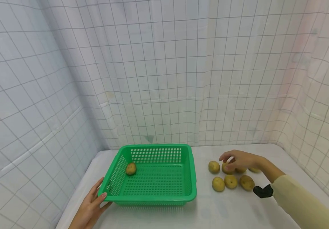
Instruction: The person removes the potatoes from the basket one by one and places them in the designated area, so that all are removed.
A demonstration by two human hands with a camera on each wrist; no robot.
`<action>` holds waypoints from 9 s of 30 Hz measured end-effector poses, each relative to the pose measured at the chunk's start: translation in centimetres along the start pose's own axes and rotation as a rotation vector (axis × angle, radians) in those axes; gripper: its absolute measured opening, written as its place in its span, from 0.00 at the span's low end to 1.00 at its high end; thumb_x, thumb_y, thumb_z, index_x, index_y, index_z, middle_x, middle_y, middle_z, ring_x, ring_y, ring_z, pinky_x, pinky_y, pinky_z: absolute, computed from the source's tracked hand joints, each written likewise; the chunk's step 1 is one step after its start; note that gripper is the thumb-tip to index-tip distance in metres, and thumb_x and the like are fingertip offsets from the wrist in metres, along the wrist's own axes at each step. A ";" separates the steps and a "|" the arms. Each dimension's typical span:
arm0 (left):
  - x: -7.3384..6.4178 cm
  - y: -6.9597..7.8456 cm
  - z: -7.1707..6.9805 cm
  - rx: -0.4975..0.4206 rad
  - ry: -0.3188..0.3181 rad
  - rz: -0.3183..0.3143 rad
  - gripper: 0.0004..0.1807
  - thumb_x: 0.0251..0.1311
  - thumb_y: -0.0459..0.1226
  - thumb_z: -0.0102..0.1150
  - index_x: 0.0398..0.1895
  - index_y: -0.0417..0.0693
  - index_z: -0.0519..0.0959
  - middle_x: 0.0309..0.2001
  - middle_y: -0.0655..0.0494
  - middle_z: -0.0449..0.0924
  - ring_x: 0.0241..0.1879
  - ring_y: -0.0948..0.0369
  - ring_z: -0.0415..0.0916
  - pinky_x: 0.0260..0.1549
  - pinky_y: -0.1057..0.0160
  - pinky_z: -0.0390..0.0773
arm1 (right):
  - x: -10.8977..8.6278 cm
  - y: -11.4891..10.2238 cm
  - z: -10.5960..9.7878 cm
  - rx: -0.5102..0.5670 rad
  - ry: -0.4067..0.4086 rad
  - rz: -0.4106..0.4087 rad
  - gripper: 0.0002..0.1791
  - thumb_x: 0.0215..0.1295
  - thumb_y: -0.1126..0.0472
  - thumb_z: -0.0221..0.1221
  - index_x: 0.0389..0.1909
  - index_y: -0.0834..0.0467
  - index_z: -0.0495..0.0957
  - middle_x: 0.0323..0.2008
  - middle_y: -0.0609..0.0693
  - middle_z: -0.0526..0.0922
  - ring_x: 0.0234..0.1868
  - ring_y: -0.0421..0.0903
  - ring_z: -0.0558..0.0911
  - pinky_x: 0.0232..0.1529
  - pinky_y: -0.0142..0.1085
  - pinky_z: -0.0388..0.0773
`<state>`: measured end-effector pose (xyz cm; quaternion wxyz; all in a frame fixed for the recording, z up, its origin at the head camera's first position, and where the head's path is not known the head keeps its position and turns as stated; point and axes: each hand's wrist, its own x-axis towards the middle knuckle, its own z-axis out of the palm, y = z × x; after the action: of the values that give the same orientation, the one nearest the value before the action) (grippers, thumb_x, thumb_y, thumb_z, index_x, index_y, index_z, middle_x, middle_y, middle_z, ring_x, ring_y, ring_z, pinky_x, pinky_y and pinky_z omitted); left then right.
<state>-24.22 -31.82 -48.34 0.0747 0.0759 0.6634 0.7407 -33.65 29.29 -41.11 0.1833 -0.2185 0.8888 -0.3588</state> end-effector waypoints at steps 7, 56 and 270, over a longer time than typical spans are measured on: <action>0.1 -0.1 -0.1 0.003 0.003 0.002 0.42 0.82 0.36 0.46 0.84 0.48 0.31 0.78 0.43 0.36 0.61 0.72 0.71 0.62 0.38 0.70 | 0.6 -0.9 0.0 -0.021 -0.013 -0.009 0.24 0.70 0.58 0.66 0.65 0.60 0.77 0.60 0.60 0.77 0.59 0.59 0.78 0.57 0.58 0.76; 0.3 -0.1 -0.2 0.001 0.007 0.013 0.42 0.82 0.35 0.46 0.84 0.46 0.30 0.78 0.40 0.36 0.60 0.71 0.72 0.60 0.45 0.74 | 7.0 -8.9 2.1 -0.099 0.016 -0.157 0.23 0.70 0.54 0.68 0.62 0.57 0.80 0.58 0.52 0.80 0.58 0.56 0.80 0.53 0.48 0.81; -0.7 0.6 1.1 -0.060 0.095 -0.032 0.43 0.79 0.35 0.51 0.85 0.50 0.38 0.78 0.43 0.44 0.70 0.50 0.62 0.63 0.29 0.63 | 11.7 -11.0 5.6 -0.032 -0.027 -0.182 0.23 0.62 0.61 0.74 0.51 0.52 0.71 0.51 0.50 0.74 0.49 0.49 0.74 0.48 0.44 0.76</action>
<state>-23.33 -30.99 -47.63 0.0574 0.0279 0.6448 0.7617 -37.92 12.98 -38.96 0.1584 -0.3061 0.8683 -0.3567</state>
